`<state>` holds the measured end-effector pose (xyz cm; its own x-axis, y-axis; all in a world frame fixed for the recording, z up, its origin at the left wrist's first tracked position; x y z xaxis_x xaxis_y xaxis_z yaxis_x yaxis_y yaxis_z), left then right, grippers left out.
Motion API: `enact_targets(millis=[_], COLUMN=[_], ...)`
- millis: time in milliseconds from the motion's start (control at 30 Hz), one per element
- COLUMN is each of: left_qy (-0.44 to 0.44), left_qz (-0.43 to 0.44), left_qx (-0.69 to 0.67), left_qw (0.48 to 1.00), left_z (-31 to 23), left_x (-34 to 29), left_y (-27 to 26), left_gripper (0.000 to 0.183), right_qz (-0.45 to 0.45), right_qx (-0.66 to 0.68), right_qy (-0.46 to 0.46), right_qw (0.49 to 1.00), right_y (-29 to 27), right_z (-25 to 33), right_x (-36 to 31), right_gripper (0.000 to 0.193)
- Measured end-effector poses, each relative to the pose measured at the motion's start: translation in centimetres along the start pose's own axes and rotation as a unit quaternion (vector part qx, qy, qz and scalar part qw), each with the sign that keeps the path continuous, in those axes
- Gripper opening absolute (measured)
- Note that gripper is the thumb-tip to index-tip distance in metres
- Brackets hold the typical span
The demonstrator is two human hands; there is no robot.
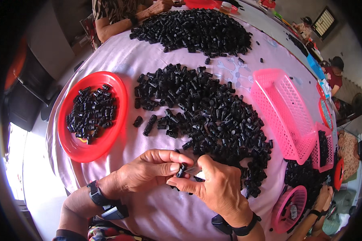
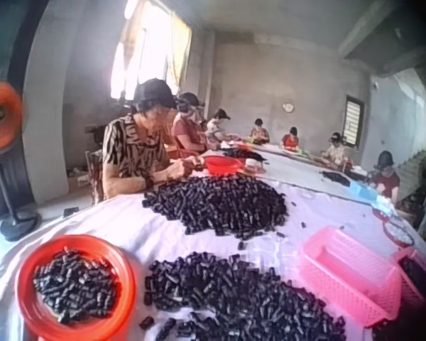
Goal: Sort and inspect small black plastic components at a work table.
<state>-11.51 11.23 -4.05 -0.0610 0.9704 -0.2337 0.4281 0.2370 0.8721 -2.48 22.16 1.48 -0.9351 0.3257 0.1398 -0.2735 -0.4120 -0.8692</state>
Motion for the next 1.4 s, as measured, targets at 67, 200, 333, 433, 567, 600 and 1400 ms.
enact_targets(millis=[67,200,333,433,567,600,1400], left_qy=[0.002,-0.001,0.000,0.000,-0.001,0.003,0.011], left_qz=[-0.001,-0.005,0.004,0.009,-0.002,0.001,0.015], left_qx=[0.021,0.032,0.027,0.027,0.051,0.053,0.018], left_qw=[1.000,0.999,1.000,1.000,0.999,0.999,1.000], left_z=[0.0,0.0,0.1,0.0,0.0,0.1,0.1], left_x=[0.2,0.1,0.0,0.0,-0.2,-0.2,-0.2], left_y=[-0.1,-0.3,-0.1,-0.1,0.0,0.0,0.0], left_gripper=[0.031,0.031,0.031,0.031,0.030,0.030,0.028], right_qz=[-0.004,-0.025,-0.036,-0.039,-0.035,-0.036,-0.066], right_qx=[-0.017,-0.060,-0.061,-0.061,-0.069,-0.073,-0.097], right_qy=[-0.013,-0.041,-0.043,-0.041,-0.038,-0.037,-0.070], right_qw=[1.000,0.997,0.997,0.997,0.996,0.996,0.991], right_y=[-0.3,-0.5,-0.5,-0.5,-0.6,-0.6,-0.2], right_z=[0.2,0.6,0.9,0.8,1.0,0.9,0.6], right_x=[0.2,0.1,0.0,0.0,-0.1,-0.1,-0.3], right_gripper=[0.048,0.050,0.052,0.052,0.052,0.052,0.049])
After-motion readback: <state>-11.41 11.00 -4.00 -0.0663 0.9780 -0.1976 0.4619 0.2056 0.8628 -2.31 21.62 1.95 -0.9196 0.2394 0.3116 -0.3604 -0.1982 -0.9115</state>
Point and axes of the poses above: each hand's wrist, its own x-axis towards the middle knuckle, its own y-axis out of the palm, z = x × y, the point moved 5 cm from there along x, towards the middle knuckle, and after that the axes turned 12 degrees about -x, right-handed, at the moved point
